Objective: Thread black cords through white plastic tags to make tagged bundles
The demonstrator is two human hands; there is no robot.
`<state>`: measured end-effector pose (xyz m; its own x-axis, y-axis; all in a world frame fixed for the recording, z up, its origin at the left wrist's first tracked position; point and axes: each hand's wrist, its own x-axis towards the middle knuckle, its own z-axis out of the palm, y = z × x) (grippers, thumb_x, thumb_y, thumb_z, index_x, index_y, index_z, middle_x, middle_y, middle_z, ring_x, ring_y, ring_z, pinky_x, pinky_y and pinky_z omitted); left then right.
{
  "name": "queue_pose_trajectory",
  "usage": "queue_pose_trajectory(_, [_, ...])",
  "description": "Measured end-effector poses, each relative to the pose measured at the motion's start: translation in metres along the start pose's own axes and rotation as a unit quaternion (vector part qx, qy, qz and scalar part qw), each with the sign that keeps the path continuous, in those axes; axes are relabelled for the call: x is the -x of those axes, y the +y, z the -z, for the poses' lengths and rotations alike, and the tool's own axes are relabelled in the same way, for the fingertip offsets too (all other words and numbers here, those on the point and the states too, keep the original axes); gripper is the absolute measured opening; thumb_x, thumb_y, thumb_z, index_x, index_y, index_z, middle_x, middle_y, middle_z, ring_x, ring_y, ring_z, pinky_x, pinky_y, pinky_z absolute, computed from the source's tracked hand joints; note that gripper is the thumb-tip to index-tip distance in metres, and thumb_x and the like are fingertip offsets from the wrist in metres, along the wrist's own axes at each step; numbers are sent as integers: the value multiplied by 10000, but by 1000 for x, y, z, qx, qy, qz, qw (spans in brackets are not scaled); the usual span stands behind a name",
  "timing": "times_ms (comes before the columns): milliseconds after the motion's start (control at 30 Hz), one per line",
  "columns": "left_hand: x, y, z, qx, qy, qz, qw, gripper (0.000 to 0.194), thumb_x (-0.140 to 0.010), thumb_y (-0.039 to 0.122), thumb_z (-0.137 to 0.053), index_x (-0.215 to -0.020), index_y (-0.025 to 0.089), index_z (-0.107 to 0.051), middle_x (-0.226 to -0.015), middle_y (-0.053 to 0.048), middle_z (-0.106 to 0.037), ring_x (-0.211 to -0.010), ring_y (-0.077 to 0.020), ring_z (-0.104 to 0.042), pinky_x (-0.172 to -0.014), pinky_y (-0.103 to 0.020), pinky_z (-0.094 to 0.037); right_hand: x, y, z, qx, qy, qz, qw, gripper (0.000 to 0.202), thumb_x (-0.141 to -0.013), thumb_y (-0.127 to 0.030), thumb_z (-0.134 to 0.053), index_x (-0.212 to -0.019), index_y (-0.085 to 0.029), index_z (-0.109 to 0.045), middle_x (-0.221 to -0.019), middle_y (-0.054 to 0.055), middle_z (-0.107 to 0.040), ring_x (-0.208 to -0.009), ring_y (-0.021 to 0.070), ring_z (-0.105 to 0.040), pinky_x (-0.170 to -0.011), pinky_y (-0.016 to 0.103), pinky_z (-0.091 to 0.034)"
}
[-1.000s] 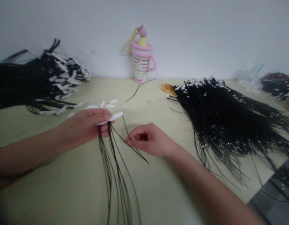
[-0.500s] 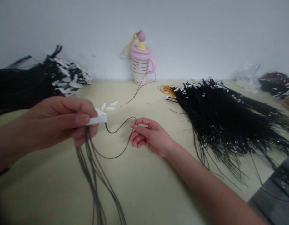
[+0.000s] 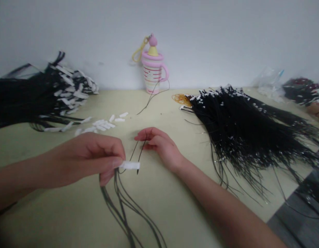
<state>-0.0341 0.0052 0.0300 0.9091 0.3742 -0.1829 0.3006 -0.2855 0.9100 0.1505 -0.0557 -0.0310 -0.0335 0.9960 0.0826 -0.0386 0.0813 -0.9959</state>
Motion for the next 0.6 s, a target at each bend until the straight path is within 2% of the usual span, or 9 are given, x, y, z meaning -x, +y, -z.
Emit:
queue_pose_trajectory(33, [-3,-4,-3,0,2,19,1000,217,-817,286,-502,-639,178,-561,-494,51,-609,-456,-72,-510,-467,-177,-370,1,0,1,109,-13,40,993,332,-753,-164,-382,-1053,-139,-522,-1058,100,-604,-1018,204,-542,-889,399,-422])
queue_pose_trajectory(67, [-6,-8,-5,1,9,37,999,205,-814,283,-503,-648,177,-562,-491,50,-609,-456,-73,-509,-470,-179,-367,1,0,1,223,-22,77,971,362,-780,-180,-393,-1123,-128,-497,-1069,105,-597,-1029,211,-528,-918,415,-395])
queue_pose_trajectory(133, [-12,-17,-9,9,33,65,997,184,-807,270,-505,-665,173,-569,-489,47,-607,-463,-74,-513,-481,-183,-367,2,0,3,400,-18,127,908,425,-812,-211,-427,-1218,-90,-443,-1053,121,-593,-1011,220,-523,-927,417,-378])
queue_pose_trajectory(167, [-14,-21,-10,20,48,73,996,179,-804,264,-504,-668,171,-571,-492,46,-605,-470,-74,-519,-488,-183,-371,2,1,4,445,-3,141,884,439,-819,-218,-438,-1234,-75,-430,-1038,125,-592,-989,214,-529,-912,399,-390])
queue_pose_trajectory(200, [-17,-25,-11,35,63,78,994,177,-802,262,-503,-667,169,-570,-494,47,-600,-477,-75,-527,-495,-183,-377,2,1,5,465,17,151,872,438,-824,-220,-447,-1235,-70,-430,-1027,124,-591,-967,203,-537,-893,371,-406])
queue_pose_trajectory(267, [-20,-31,-12,68,87,84,990,181,-798,265,-508,-657,166,-561,-494,50,-583,-482,-75,-537,-496,-181,-387,1,4,7,469,52,161,867,413,-834,-226,-457,-1223,-85,-443,-1008,107,-592,-921,173,-551,-853,317,-430])
queue_pose_trajectory(433, [-22,-37,-14,103,96,83,987,185,-795,283,-533,-656,165,-559,-494,50,-567,-465,-75,-539,-451,-172,-388,0,7,7,485,63,148,860,343,-858,-248,-447,-1160,-99,-511,-926,90,-587,-828,146,-550,-783,275,-439])
queue_pose_trajectory(533, [-22,-39,-14,136,119,71,981,196,-794,290,-550,-645,164,-564,-495,47,-565,-464,-68,-530,-442,-164,-383,1,4,6,495,92,161,849,244,-796,-187,-497,-1008,-102,-581,-879,79,-559,-817,147,-528,-753,266,-429])
queue_pose_trajectory(600, [-22,-41,-12,173,137,56,974,193,-793,290,-558,-647,164,-571,-503,48,-562,-478,-65,-528,-450,-162,-384,4,0,7,476,95,155,860,171,-727,-119,-520,-884,-121,-586,-783,36,-543,-708,116,-510,-666,233,-421])
